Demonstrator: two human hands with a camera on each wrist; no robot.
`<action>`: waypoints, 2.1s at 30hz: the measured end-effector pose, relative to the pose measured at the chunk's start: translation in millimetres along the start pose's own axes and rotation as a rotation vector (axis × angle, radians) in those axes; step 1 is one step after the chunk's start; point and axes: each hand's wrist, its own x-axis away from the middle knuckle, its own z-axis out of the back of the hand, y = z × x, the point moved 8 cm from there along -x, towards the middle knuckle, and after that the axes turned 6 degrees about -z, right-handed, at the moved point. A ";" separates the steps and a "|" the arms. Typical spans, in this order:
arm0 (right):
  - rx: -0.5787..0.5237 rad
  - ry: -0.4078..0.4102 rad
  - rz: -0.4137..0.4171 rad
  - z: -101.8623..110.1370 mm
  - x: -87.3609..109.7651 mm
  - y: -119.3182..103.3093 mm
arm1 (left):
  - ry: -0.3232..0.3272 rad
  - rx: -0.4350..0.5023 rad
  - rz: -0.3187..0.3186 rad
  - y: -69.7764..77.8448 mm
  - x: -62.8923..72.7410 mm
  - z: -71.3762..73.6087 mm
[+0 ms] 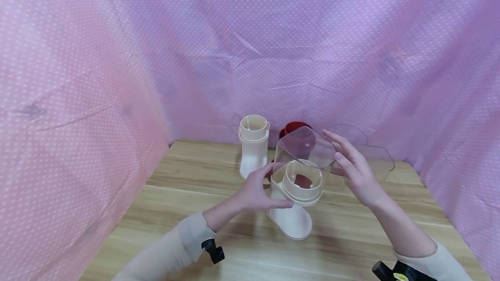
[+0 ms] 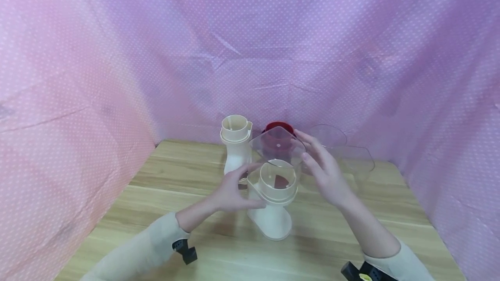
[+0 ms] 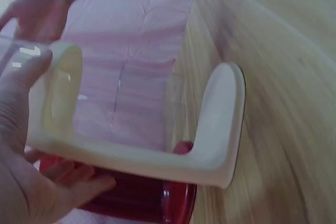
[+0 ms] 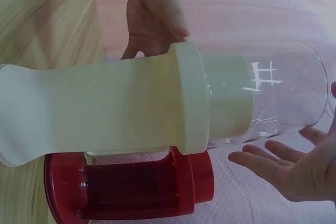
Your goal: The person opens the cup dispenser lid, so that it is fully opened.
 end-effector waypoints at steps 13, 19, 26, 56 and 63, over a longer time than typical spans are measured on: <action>0.083 0.082 -0.120 -2.6 5.2 2.1 | -0.109 0.079 -0.016 -17.0 -12.0 -1.4; 0.144 0.108 -0.112 -7.3 -3.0 2.9 | -0.026 0.061 0.012 -12.2 -6.8 2.5; 0.169 0.125 -0.089 -9.4 -8.4 8.0 | 0.046 -0.050 0.040 3.7 3.8 -3.3; 0.592 -0.176 -0.176 -35.3 -73.5 -25.7 | -0.133 0.187 -0.342 -11.3 -36.8 -2.2; 0.653 -0.204 -0.084 -46.5 -68.2 -35.5 | -0.090 -0.007 -0.370 -5.8 -34.8 2.7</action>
